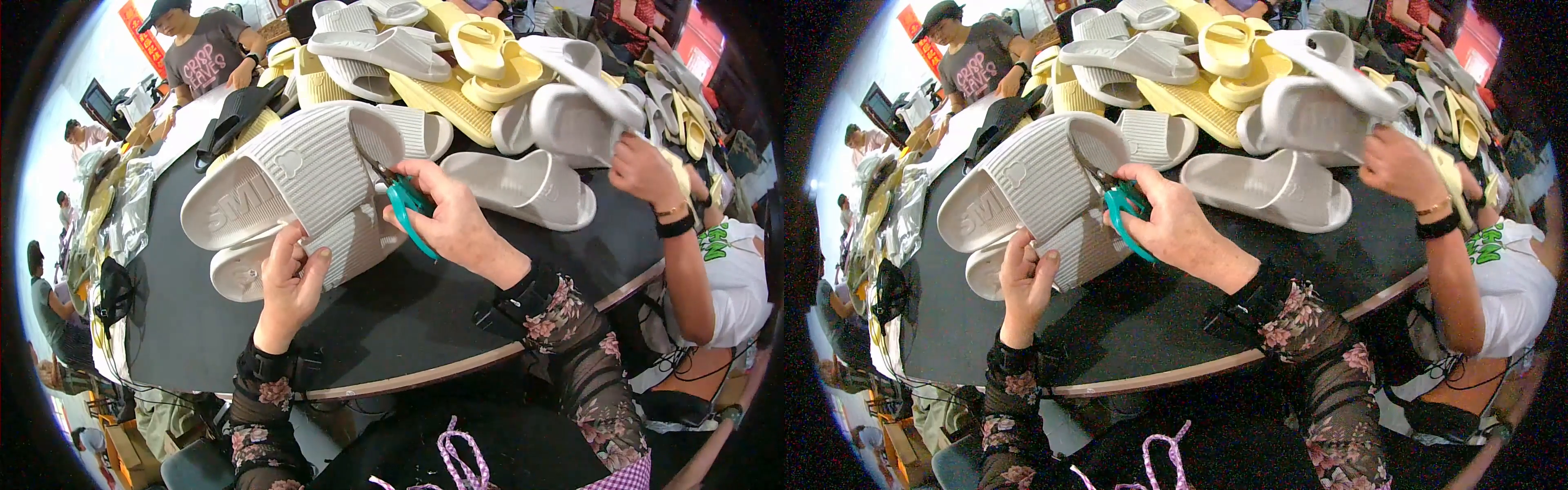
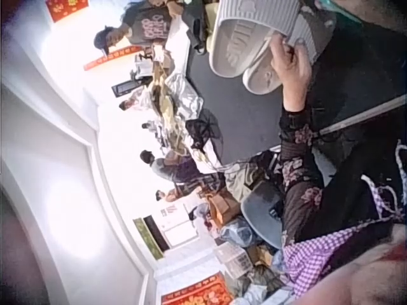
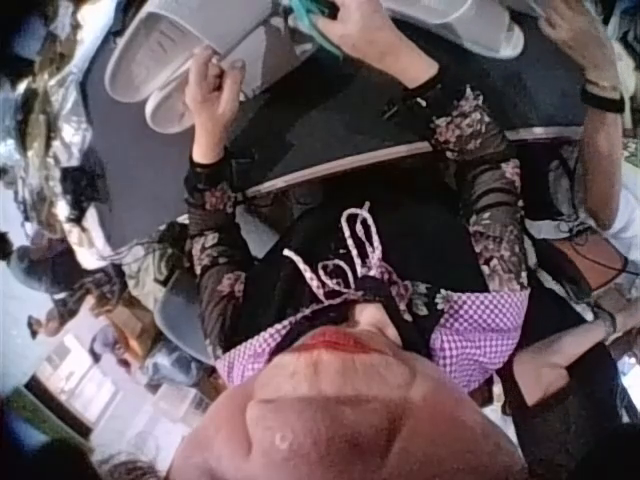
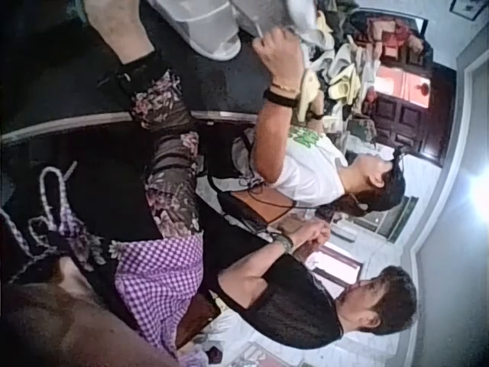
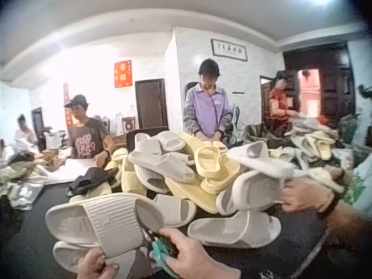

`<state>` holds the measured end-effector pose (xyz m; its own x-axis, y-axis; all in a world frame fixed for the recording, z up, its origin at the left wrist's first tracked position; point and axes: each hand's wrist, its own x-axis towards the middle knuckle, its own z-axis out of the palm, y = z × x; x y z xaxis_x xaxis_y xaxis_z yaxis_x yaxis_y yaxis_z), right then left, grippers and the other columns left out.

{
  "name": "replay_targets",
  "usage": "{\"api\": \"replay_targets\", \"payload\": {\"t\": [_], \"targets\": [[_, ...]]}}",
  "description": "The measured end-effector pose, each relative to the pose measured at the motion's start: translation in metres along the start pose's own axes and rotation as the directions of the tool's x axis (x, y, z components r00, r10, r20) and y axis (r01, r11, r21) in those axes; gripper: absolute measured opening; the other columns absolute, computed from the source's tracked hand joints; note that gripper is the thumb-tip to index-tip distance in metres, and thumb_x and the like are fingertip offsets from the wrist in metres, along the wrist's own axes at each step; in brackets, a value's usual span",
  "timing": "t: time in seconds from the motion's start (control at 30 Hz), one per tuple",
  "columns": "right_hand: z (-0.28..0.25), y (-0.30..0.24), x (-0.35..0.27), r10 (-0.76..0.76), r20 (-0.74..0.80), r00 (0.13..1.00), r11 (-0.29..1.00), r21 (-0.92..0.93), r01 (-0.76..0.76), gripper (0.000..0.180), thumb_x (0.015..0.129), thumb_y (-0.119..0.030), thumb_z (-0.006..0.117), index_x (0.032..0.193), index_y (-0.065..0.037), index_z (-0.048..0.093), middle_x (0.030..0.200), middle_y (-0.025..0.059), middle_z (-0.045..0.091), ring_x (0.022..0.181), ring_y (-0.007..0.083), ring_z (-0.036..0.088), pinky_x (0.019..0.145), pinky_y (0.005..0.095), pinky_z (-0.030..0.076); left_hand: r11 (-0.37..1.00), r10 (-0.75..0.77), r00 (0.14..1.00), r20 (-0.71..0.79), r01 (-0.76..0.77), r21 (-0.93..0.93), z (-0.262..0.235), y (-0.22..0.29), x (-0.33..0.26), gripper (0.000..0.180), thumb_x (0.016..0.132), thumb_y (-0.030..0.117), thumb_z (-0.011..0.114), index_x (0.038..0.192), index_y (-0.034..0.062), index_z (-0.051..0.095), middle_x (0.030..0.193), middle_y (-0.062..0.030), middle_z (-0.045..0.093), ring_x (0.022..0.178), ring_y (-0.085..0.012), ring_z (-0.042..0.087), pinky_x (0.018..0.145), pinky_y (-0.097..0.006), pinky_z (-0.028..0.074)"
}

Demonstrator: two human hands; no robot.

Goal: Trimming excess thread and material from manufactured slide sandals using a small hand tool.

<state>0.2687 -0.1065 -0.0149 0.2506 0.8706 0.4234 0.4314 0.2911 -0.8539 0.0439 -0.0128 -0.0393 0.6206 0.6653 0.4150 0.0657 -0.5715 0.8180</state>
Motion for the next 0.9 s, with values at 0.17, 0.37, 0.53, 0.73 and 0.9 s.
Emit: {"api": "replay_targets", "payload": {"t": [0.17,0.37,0.53,0.73,0.9], "targets": [[0.000,0.001,0.000,-0.026,0.000,1.000,0.999,0.047,0.026,0.043,0.080,-0.008,0.070,0.115,0.002,0.049,0.086,0.0028,0.059,0.078,0.0053,0.051,0.070,0.0219,0.045,1.000,-0.002,1.000,-0.005,0.002,-0.002,0.000,0.001,0.000,0.043,0.086,-0.007,0.050,0.127,-0.0063,0.038,0.120,-0.0161,0.053,0.109,-0.0202,0.053,0.090,-0.029,0.042],[-0.004,0.014,0.005,-0.144,-0.205,0.968,0.989,-0.006,0.146,0.037,0.079,-0.013,0.069,0.110,0.000,0.052,0.090,0.0167,0.064,0.080,0.0210,0.065,0.070,0.0319,0.051,1.000,-0.022,0.999,-0.037,0.022,-0.003,0.002,-0.002,0.001,0.042,0.087,-0.006,0.050,0.127,-0.0063,0.037,0.121,-0.0173,0.053,0.110,-0.0200,0.052,0.090,-0.028,0.041],[-0.014,0.013,0.010,-0.100,-0.207,0.973,0.995,-0.020,0.098,0.039,0.078,-0.015,0.070,0.110,-0.001,0.053,0.089,0.0175,0.064,0.077,0.0238,0.065,0.069,0.0327,0.050,0.996,0.078,0.982,-0.171,-0.085,-0.032,0.002,-0.004,0.006,0.030,0.085,-0.003,0.054,0.115,-0.0032,0.047,0.071,0.0000,0.053,0.058,-0.0025,0.042,0.052,-0.018,0.030],[-0.020,0.025,0.013,-0.119,-0.120,0.986,0.993,0.001,0.120,0.041,0.077,-0.015,0.071,0.113,-0.002,0.053,0.088,0.0149,0.064,0.076,0.0198,0.064,0.069,0.0316,0.050,0.973,0.004,0.977,-0.213,-0.053,-0.225,-0.005,-0.008,0.014,0.026,0.090,-0.003,0.047,0.116,-0.0027,0.048,0.105,-0.0079,0.061,0.096,-0.0096,0.054,0.082,-0.022,0.039],[-0.021,0.016,0.012,-0.136,-0.071,0.988,0.987,-0.093,0.130,0.044,0.075,-0.015,0.072,0.113,-0.004,0.054,0.089,0.0109,0.064,0.074,0.0149,0.061,0.067,0.0297,0.050,0.969,-0.022,0.981,-0.193,-0.026,-0.246,-0.014,-0.012,0.016,0.025,0.090,-0.001,0.049,0.115,-0.0028,0.048,0.105,-0.0081,0.061,0.097,-0.0108,0.055,0.084,-0.023,0.040]]}}
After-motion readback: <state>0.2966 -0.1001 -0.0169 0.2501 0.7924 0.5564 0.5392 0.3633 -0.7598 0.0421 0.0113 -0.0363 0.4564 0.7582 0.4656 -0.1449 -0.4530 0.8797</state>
